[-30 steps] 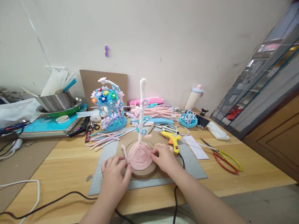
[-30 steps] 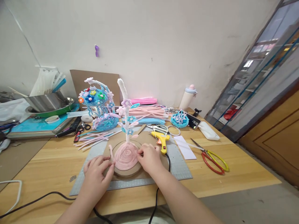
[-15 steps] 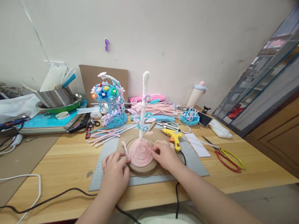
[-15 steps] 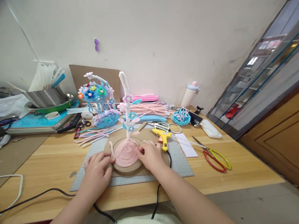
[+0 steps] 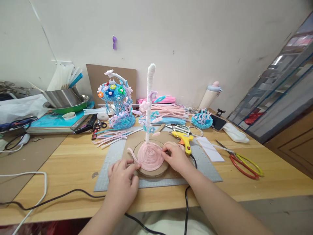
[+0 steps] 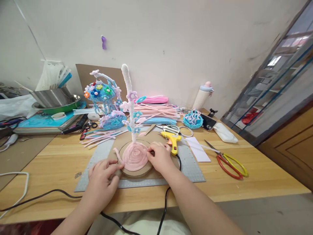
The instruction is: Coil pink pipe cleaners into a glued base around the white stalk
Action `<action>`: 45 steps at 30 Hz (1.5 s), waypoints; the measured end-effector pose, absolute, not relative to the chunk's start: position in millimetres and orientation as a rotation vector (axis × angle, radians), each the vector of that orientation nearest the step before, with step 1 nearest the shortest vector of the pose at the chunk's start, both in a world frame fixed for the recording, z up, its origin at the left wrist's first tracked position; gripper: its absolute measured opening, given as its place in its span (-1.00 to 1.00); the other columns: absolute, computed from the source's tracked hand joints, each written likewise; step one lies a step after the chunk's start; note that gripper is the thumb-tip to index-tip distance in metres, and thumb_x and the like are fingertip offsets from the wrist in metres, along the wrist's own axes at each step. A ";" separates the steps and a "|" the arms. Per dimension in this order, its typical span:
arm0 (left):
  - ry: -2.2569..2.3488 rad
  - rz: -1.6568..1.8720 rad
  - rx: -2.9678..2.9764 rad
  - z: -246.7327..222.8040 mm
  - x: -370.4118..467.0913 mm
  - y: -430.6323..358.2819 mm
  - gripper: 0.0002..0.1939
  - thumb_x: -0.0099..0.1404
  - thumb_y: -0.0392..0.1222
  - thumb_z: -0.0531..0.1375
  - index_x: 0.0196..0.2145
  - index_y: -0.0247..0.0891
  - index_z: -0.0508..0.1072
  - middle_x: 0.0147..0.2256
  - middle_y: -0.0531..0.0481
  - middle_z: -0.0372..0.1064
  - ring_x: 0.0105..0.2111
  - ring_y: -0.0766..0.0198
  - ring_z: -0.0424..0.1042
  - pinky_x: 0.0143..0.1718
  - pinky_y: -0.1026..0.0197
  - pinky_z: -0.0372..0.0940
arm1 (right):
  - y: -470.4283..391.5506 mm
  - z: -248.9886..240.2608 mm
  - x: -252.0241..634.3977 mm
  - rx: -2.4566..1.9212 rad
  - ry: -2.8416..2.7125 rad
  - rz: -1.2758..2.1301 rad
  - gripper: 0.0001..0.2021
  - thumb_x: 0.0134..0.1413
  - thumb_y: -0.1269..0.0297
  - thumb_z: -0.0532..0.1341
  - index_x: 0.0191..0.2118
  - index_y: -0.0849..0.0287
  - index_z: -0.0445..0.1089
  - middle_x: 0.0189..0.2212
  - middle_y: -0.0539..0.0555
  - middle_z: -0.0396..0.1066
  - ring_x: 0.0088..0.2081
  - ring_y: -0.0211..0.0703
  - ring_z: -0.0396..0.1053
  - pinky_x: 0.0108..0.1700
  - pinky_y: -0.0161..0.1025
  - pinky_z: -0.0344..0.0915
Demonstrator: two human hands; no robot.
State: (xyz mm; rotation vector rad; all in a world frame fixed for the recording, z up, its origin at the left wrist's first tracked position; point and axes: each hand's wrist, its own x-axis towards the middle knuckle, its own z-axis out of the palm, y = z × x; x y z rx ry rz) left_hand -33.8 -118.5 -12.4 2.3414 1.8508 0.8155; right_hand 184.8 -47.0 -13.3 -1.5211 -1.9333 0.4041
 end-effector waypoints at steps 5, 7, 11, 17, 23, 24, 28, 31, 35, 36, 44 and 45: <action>1.851 0.856 2.369 -14.8 -21.9 -133.6 -0.68 0.18 -0.34 0.06 -0.20 -0.09 0.52 -0.18 -0.07 0.37 -0.06 0.05 0.30 -0.03 -0.06 0.05 | -46.9 -12.5 190.9 -1.443 -1.908 0.405 -0.88 0.08 0.39 0.14 -0.38 0.15 0.43 -0.33 0.06 0.49 -0.23 -0.11 0.40 -0.12 -0.15 0.18; 1.860 0.873 2.387 -15.9 -21.4 -134.7 -0.70 0.20 -0.32 0.06 -0.20 -0.09 0.52 -0.17 -0.06 0.38 -0.07 0.05 0.30 -0.03 -0.05 0.05 | -58.6 -10.3 192.5 -1.398 -1.919 0.386 -0.83 0.16 0.36 0.10 -0.29 0.15 0.45 -0.23 0.10 0.50 -0.14 -0.09 0.39 -0.06 -0.11 0.18; 1.873 0.847 2.380 -17.4 -23.2 -133.4 -0.70 0.22 -0.32 0.06 -0.18 -0.08 0.51 -0.10 -0.08 0.36 -0.03 0.04 0.28 -0.02 -0.05 0.06 | -97.2 -7.2 194.7 -1.268 -2.071 0.363 -0.79 0.22 0.33 0.08 -0.17 0.04 0.47 -0.11 0.06 0.50 -0.02 -0.10 0.37 0.14 0.01 0.03; 1.880 0.858 2.419 -22.2 -24.5 -131.8 -0.69 0.21 -0.32 0.06 -0.18 -0.05 0.50 -0.05 -0.05 0.36 -0.02 0.03 0.27 -0.01 -0.07 0.05 | -131.4 -15.4 194.3 -1.299 -2.292 0.227 -0.70 0.29 0.29 0.03 0.07 -0.07 0.33 0.09 0.08 0.36 0.13 -0.06 0.26 0.22 0.21 -0.14; 1.856 0.859 2.455 -21.6 -24.6 -130.6 -0.68 0.21 -0.32 0.06 -0.16 -0.04 0.49 -0.06 -0.04 0.37 -0.03 0.03 0.29 -0.03 -0.05 0.05 | -133.7 -24.0 188.3 -1.342 -2.350 0.103 -0.67 0.28 0.28 0.04 0.12 -0.04 0.28 0.14 0.10 0.31 0.18 0.02 0.20 0.21 0.33 -0.25; 1.859 0.856 2.458 -20.8 -24.4 -130.8 -0.68 0.21 -0.32 0.06 -0.16 -0.04 0.48 -0.06 -0.04 0.37 -0.03 0.03 0.29 -0.03 -0.05 0.05 | -133.9 -24.8 188.1 -1.347 -2.354 0.087 -0.66 0.28 0.29 0.04 0.13 -0.04 0.27 0.14 0.10 0.31 0.18 0.03 0.19 0.21 0.34 -0.26; 1.883 0.823 2.500 -19.1 -24.5 -132.5 -0.68 0.21 -0.30 0.07 -0.14 -0.04 0.47 -0.05 -0.03 0.39 -0.03 0.03 0.30 -0.01 -0.06 0.04 | -134.5 -26.6 190.1 -1.320 -2.421 -0.005 -0.61 0.26 0.29 0.06 0.18 -0.02 0.21 0.17 0.11 0.28 0.19 0.07 0.18 0.22 0.36 -0.27; 1.892 0.823 2.578 -20.2 -26.8 -133.0 -0.67 0.19 -0.25 0.09 -0.11 -0.02 0.47 -0.02 -0.03 0.40 -0.02 0.02 0.31 0.02 -0.07 0.00 | -133.6 -27.6 191.9 -1.307 -2.450 -0.040 -0.60 0.25 0.24 0.07 0.19 -0.10 0.20 0.17 0.08 0.27 0.17 0.10 0.19 0.19 0.39 -0.20; 1.885 0.795 2.638 -22.9 -29.7 -132.8 -0.65 0.19 -0.23 0.10 -0.07 -0.01 0.45 0.01 -0.03 0.39 0.00 0.03 0.28 0.04 -0.06 -0.01 | -131.1 -28.3 190.8 -1.307 -2.455 -0.065 -0.60 0.24 0.16 0.08 0.18 -0.22 0.20 0.15 0.07 0.29 0.14 0.14 0.21 0.16 0.42 -0.16; 1.883 0.787 2.642 -23.4 -29.9 -132.6 -0.64 0.19 -0.23 0.10 -0.05 -0.02 0.44 0.02 -0.03 0.38 0.01 0.03 0.28 0.04 -0.06 0.00 | -130.4 -28.0 190.1 -1.308 -2.456 -0.071 -0.59 0.23 0.14 0.09 0.18 -0.23 0.20 0.14 0.08 0.30 0.13 0.14 0.22 0.16 0.42 -0.17; 1.857 0.667 2.737 -27.5 -28.7 -131.9 -0.57 0.20 -0.12 0.13 0.05 0.02 0.37 0.07 -0.10 0.30 0.03 -0.01 0.25 0.01 -0.08 0.09 | -125.4 -29.2 185.7 -1.242 -2.492 -0.223 -0.51 0.16 0.19 0.14 0.21 -0.14 0.17 0.04 0.16 0.38 0.08 0.16 0.25 0.20 0.38 -0.51; 1.839 0.647 2.786 -28.3 -29.5 -132.3 -0.55 0.19 -0.10 0.14 0.07 0.06 0.36 0.08 -0.11 0.29 0.03 -0.03 0.25 0.00 -0.08 0.11 | -124.8 -30.4 186.1 -1.227 -2.491 -0.243 -0.51 0.15 0.19 0.14 0.22 -0.13 0.17 0.04 0.16 0.39 0.08 0.16 0.25 0.20 0.36 -0.56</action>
